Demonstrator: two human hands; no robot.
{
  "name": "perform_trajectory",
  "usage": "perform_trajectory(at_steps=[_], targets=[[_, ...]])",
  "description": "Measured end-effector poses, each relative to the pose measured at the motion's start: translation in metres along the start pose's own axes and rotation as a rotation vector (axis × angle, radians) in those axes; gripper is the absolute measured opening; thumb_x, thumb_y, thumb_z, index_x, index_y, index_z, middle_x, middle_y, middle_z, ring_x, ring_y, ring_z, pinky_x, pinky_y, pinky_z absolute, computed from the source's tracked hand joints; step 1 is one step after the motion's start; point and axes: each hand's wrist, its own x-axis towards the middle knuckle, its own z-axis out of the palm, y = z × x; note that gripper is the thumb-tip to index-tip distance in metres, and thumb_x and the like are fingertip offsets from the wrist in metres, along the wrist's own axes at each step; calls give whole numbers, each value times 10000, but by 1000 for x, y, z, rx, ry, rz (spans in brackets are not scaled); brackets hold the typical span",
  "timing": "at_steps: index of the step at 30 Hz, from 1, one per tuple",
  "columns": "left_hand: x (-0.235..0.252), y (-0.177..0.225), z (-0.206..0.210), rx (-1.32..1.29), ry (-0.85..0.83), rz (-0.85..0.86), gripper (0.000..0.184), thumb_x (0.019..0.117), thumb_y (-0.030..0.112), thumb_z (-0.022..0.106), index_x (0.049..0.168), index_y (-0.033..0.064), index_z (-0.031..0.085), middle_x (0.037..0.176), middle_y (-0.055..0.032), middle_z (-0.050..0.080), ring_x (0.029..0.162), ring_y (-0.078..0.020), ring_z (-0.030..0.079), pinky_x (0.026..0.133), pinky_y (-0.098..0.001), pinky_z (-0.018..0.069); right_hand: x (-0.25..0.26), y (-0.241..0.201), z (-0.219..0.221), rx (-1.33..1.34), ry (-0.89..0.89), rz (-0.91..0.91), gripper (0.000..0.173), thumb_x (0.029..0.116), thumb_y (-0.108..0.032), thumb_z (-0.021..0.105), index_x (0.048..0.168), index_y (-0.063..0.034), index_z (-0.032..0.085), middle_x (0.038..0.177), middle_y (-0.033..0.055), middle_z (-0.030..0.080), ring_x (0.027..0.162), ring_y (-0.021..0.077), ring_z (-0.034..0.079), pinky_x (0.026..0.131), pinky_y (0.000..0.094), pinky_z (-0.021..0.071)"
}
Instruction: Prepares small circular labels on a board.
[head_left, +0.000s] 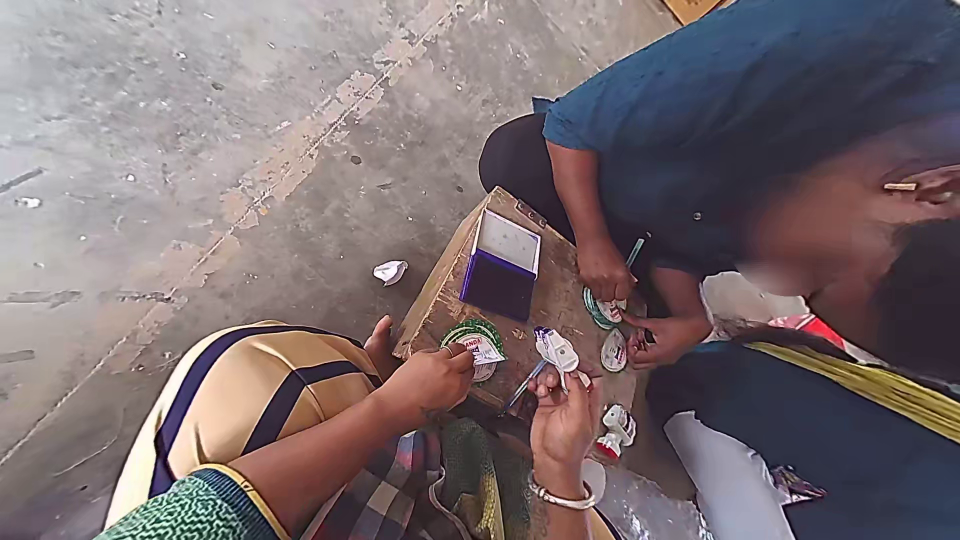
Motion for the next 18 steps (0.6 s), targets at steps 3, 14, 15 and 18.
perform_trajectory(at_steps=[3,14,15,18], targets=[[-1,1,1,-75,58,-63,168,962,59,603,923,-30,741,1017,-176,742,979,-350,742,715,-448,615,5,-11,-12,-85,-103,7,186,1019,-19,304,1055,-122,454,637,-132,559,497,-34,540,504,123,487],[8,-3,-26,-510,45,-604,286,1074,151,478,1183,-79,608,933,-240,701,890,-392,708,822,-532,541,19,-46,-5,-1288,-772,-421,312,970,-226,542,1129,21,646,831,125,668,671,271,657,579,461,532],[8,-3,-25,-516,76,-604,282,1070,143,480,1218,-66,599,930,-235,701,869,-387,708,806,-527,546,23,-47,1,-1316,-812,-463,288,961,-207,557,1110,19,655,834,135,675,689,296,677,581,474,543],[9,-4,-22,-547,154,-582,374,1063,84,462,1423,25,542,1028,-221,724,884,-371,718,828,-524,557,32,-51,17,-1365,-894,-567,243,934,-168,578,1062,18,665,775,140,663,654,317,676,552,468,532]])
